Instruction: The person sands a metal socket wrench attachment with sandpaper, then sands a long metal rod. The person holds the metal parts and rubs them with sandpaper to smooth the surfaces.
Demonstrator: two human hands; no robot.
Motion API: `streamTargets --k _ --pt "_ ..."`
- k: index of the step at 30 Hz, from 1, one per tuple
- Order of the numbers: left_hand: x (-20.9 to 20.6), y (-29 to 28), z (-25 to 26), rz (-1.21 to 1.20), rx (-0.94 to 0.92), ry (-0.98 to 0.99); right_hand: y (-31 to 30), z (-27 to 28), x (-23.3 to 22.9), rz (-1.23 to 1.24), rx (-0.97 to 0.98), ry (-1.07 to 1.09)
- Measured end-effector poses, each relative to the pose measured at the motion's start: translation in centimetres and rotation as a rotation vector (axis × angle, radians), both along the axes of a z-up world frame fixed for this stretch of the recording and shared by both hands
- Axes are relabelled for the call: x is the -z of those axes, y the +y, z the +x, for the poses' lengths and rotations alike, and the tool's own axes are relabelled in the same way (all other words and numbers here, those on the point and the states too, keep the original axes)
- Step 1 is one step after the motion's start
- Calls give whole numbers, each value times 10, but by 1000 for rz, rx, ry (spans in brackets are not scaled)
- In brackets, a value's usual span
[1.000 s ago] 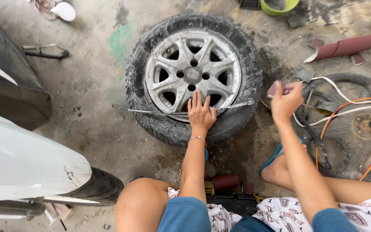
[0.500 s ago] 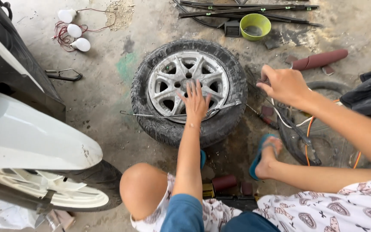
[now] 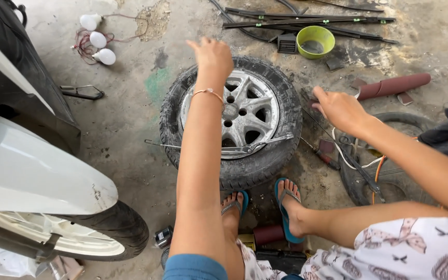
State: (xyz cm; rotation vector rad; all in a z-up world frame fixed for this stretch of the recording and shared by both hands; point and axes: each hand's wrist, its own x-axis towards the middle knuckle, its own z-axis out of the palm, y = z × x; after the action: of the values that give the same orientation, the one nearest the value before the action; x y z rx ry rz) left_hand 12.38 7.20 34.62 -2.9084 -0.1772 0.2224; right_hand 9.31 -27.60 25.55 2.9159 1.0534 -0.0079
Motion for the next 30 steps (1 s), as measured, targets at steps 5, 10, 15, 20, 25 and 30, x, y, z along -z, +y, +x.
streamTargets --k 5,10,15,20,25,30 --pt "47 -39 36 -223 94 232 15 -8 64 218 187 208" --pt "274 -92 67 -193 466 -553 49 -47 134 529 433 269" --pt "327 -130 -5 -378 609 430 52 -77 157 806 841 338" --pt "471 -154 5 -296 618 108 55 -85 161 894 836 279" --pt "385 -108 -35 -424 619 74 48 -78 190 790 814 150" --pt "393 -112 -40 -266 721 -593 79 -70 169 862 696 145"
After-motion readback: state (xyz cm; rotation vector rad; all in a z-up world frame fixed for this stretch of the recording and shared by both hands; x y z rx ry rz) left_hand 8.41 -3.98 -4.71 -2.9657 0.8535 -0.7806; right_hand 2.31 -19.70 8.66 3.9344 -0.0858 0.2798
